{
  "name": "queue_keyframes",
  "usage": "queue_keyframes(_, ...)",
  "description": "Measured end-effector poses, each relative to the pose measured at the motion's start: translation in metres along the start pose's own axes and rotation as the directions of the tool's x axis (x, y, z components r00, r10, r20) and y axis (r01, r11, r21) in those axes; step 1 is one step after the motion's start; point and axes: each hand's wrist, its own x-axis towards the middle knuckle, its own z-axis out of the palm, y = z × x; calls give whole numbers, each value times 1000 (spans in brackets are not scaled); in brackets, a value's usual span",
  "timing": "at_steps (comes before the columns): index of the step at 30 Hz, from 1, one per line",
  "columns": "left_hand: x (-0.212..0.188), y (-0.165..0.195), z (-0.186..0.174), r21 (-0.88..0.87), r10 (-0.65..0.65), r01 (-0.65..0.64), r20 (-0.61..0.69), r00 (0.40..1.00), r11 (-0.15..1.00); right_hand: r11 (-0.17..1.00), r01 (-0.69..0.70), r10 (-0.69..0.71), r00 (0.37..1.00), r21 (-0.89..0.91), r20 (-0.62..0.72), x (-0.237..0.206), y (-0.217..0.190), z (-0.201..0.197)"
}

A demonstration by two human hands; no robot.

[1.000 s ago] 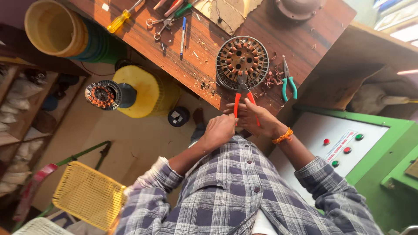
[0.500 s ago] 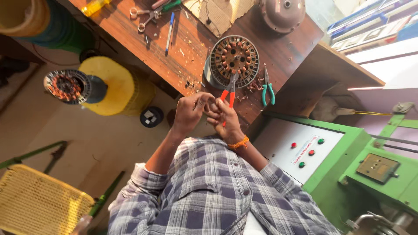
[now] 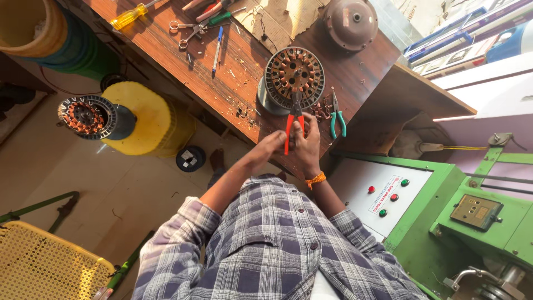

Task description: The person uses pliers to trim excess copper wire from the slots of a motor stator. They rotate the stator to access different sections and switch between two different pairs of pliers during the process.

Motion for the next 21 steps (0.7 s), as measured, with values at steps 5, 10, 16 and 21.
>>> queue_keyframes(5, 21, -28, 12, -354, -62, 80, 62, 996, 932, 995, 1, -7, 998, -100, -65, -5, -5, 1)
queue_keyframes(10, 24, -20, 24, -211, -233, 229, 6, 972, 950, 987, -3, -5, 999, -163, -54, 0, -4, -12)
queue_keyframes(16, -3, 25, -11, -43, -359, 373, 191, 913, 927, 930, 53, 5, 988, -365, 156, -3, -23, -54)
queue_keyframes(21, -21, 56, -27, 750, 305, 54, -332, 893, 660, 950, -37, 99, 977, -309, 188, -15, -28, -70)
